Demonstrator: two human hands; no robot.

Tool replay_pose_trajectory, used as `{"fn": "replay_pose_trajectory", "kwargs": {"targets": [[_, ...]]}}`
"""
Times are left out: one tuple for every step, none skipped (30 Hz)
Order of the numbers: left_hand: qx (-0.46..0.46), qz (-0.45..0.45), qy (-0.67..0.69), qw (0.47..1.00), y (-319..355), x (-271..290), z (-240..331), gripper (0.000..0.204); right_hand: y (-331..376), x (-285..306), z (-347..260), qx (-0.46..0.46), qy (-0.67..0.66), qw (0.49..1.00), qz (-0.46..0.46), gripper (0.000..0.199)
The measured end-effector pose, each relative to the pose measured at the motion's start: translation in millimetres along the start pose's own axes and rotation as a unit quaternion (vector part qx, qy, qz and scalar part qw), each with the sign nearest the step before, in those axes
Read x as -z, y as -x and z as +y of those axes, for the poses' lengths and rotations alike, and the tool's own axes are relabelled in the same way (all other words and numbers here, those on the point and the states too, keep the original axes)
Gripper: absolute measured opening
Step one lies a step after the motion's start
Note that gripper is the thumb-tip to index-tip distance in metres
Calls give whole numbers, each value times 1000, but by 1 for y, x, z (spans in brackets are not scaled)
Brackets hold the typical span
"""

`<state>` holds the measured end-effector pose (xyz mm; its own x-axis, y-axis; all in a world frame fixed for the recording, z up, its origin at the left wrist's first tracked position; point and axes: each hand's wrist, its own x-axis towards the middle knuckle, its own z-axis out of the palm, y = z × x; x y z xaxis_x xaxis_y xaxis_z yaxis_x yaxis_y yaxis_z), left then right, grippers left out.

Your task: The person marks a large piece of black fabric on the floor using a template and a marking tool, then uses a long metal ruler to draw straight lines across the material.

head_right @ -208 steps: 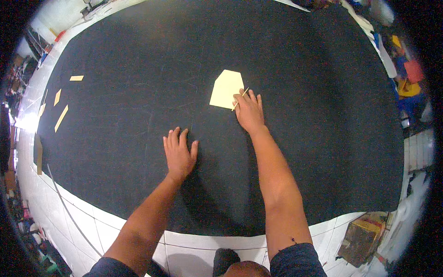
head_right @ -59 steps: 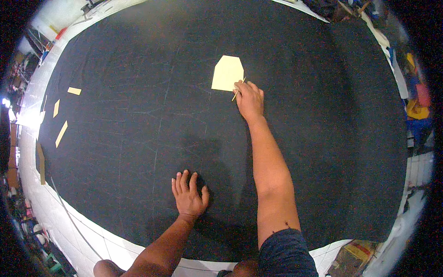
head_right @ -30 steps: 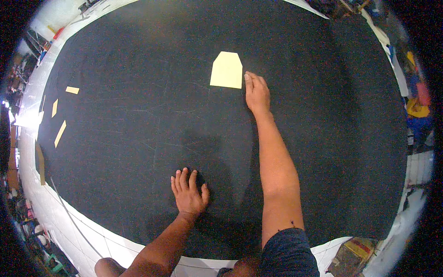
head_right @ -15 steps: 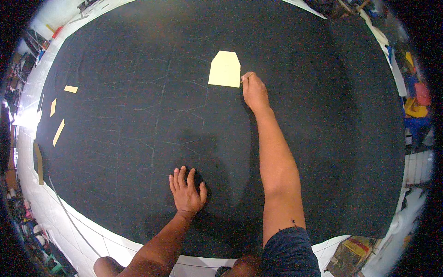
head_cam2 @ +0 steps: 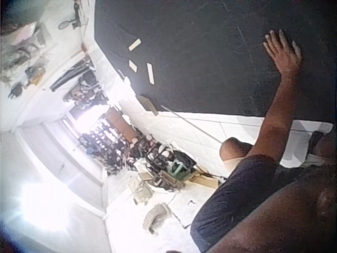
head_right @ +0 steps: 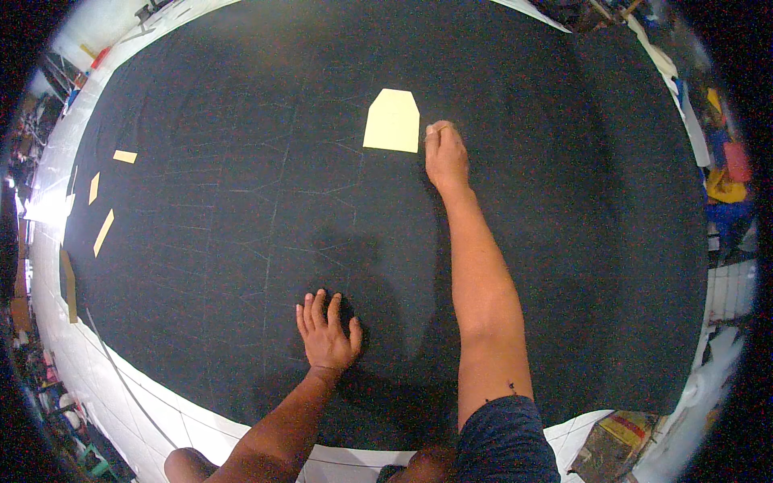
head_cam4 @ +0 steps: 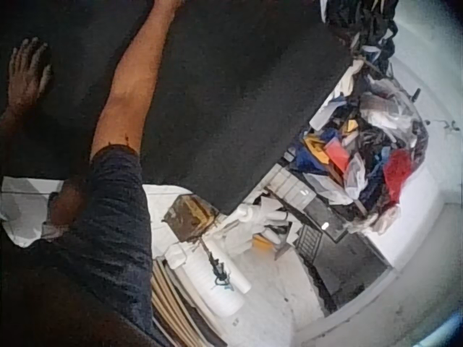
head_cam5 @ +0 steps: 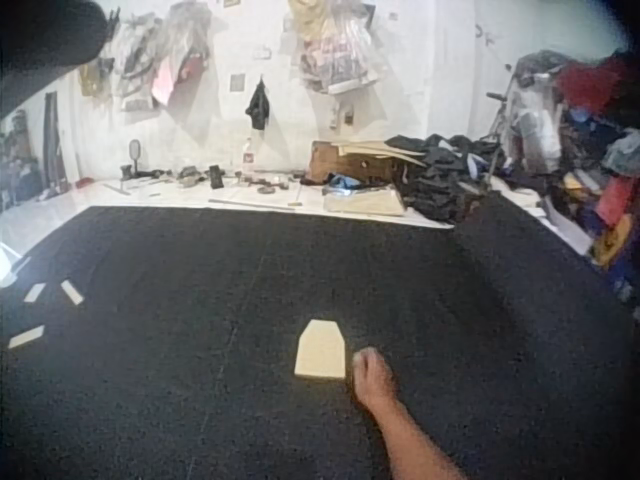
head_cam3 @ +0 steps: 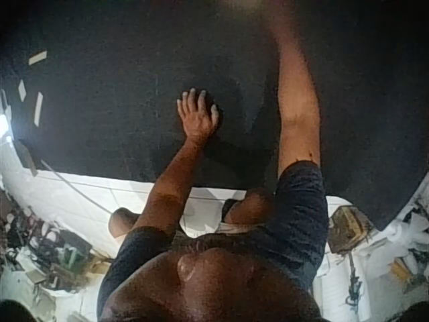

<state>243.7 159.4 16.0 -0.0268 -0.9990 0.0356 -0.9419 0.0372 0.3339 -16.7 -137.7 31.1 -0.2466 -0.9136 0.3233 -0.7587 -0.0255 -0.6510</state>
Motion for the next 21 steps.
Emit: {"fn": "replay_pose_trajectory", "kwargs": {"targets": [[-2,5,1,1000,0,0,-1,55,0,0,-2,-8,-20,999,29,30],[-4,7,3,1000,2,1,0,55,3,-1,-2,23,4,1000,-6,29],[-2,4,2,1000,2,1,1,55,5,-4,-4,53,29,997,-41,29],[-2,2,3,1000,1,2,1,54,7,-7,-3,84,55,992,-75,28],[-2,-1,5,1000,0,2,3,54,10,-11,-2,168,70,977,-113,30],[-6,-1,13,1000,1,0,7,54,19,-15,8,200,131,966,-96,31],[-7,-1,17,1000,2,-1,6,54,31,-19,14,232,186,951,-81,32],[-4,2,15,1000,2,1,2,53,39,-16,13,183,202,958,-86,32],[-5,4,16,1000,2,3,-1,54,45,-3,16,135,220,962,-91,32],[-6,6,18,1000,1,4,-4,54,54,12,22,87,239,962,-96,32],[-4,8,21,1000,3,5,-6,55,69,33,25,37,273,957,-95,32],[-1,10,22,1000,4,6,-6,55,89,57,34,21,293,953,-77,31],[-5,11,32,999,3,6,-1,55,112,88,63,38,310,949,-37,30],[-4,14,35,999,3,5,2,55,138,118,83,21,326,945,-34,30],[-11,26,38,999,2,2,3,55,165,145,96,-22,327,944,-22,31],[-19,37,43,998,3,-3,5,55,190,176,111,-71,323,944,-27,31],[-27,47,46,997,3,-7,8,55,214,204,124,-120,316,941,-30,31],[-29,47,55,997,3,-9,7,55,239,222,131,-130,328,935,-12,30],[-28,50,62,996,1,-9,5,55,261,234,135,-137,337,931,7,29],[-26,57,65,996,-2,-6,1,55,280,242,138,-142,342,929,27,29],[-27,53,93,994,-3,-3,-4,56,302,249,143,-148,346,926,41,29]]}}
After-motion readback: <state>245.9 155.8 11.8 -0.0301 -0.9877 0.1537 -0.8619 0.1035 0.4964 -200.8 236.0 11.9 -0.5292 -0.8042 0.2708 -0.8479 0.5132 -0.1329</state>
